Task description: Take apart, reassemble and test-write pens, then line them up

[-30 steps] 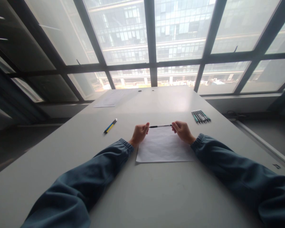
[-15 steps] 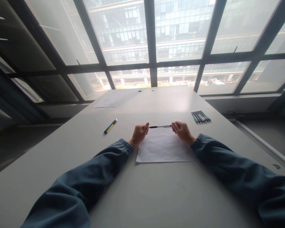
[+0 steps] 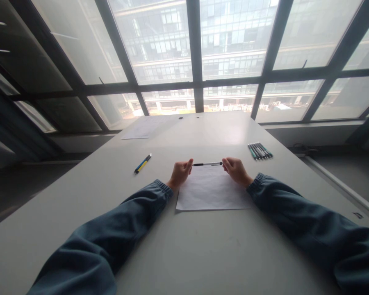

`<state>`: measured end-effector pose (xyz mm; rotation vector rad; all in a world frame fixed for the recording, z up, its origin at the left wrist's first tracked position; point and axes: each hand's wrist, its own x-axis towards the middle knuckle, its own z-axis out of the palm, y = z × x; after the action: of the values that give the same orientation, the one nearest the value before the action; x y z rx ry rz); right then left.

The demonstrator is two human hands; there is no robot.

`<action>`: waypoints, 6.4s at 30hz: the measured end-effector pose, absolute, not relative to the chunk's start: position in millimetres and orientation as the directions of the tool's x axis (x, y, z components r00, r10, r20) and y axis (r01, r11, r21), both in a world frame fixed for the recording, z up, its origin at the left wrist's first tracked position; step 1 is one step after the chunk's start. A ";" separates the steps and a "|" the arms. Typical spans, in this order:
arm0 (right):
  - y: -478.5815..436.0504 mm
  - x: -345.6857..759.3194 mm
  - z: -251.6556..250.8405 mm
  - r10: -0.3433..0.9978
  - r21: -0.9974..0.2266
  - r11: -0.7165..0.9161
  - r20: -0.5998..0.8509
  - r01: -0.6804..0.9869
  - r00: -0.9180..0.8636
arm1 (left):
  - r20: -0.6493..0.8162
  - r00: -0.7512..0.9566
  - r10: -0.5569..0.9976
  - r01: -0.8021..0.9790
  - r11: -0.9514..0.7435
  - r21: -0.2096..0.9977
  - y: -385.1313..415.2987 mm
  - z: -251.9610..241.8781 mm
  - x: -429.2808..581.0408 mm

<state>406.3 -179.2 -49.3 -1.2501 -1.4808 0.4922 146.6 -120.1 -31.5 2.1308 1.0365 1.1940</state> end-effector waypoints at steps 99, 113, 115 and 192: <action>-183.7 404.4 -43.3 0.899 -0.824 0.308 0.416 0.476 0.136 | 0.408 0.350 0.843 0.350 -0.521 0.778 -117.6 -36.8 146.2; -183.3 404.3 -42.0 0.896 -0.825 0.327 0.426 0.462 0.128 | 0.413 0.372 0.832 0.356 -0.538 0.764 -116.4 -36.7 146.4; -182.7 404.3 -42.4 0.890 -0.826 0.336 0.435 0.453 0.134 | 0.424 0.378 0.823 0.354 -0.552 0.755 -116.8 -35.9 146.8; -176.7 408.1 -45.0 0.931 -0.926 0.339 0.356 0.165 0.084 | 0.616 0.405 0.676 0.452 -0.734 0.508 -113.6 -33.3 143.0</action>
<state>408.1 -176.7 -45.0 -1.0945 -1.3791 0.7891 143.0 -113.6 -33.3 2.4032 0.9882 1.2366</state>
